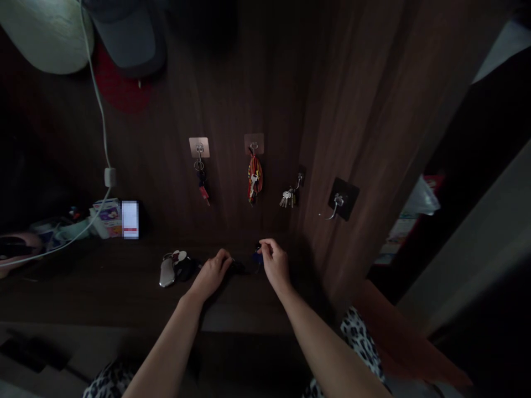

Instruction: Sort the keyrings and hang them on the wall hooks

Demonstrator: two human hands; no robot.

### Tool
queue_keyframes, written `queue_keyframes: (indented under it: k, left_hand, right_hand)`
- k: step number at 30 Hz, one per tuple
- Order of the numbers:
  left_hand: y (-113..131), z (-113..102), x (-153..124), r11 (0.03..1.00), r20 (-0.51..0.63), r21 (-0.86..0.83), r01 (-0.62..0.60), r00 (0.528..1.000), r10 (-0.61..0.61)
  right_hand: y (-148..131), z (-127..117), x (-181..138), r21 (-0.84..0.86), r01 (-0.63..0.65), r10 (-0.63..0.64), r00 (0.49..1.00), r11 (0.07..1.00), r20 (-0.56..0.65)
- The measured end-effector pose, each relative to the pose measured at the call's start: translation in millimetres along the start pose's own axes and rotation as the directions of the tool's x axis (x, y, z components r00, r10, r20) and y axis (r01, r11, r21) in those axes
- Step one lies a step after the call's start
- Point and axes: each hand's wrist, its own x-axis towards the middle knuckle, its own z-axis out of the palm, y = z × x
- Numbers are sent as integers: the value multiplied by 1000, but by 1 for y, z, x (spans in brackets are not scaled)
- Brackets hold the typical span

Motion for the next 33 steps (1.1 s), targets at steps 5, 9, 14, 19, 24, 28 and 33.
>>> queue_keyframes:
  k: [5, 9, 14, 19, 24, 28, 33]
  left_hand:
    - [3, -1, 2, 982, -106, -164, 96, 988, -114]
    - [7, 2, 3, 959, -83, -269, 87, 990, -113]
    - [11, 3, 3, 977, -125, -211, 30, 991, -57]
    - [19, 1, 2, 985, -179, -174, 13, 983, -45]
    - [23, 3, 2, 970, -248, -242, -10, 967, -52]
    - [23, 6, 5, 936, -247, -352, -8, 965, -84]
    - [20, 12, 7, 887, -201, -461, 3, 974, -108]
  right_hand:
    - [-1, 5, -2, 65, 20, -24, 998, 998, 60]
    - [-6, 7, -6, 78, 91, -104, 980, 993, 172]
    - [-11, 10, -11, 35, 183, -184, 933, 983, 308]
    - [-11, 12, -12, 115, 156, -186, 926, 981, 328]
    - [-12, 14, -10, 385, 9, -137, 942, 923, 305]
    - [-13, 15, -6, 492, -97, -55, 957, 865, 285]
    - [-13, 14, -5, 541, -202, 42, 955, 817, 294]
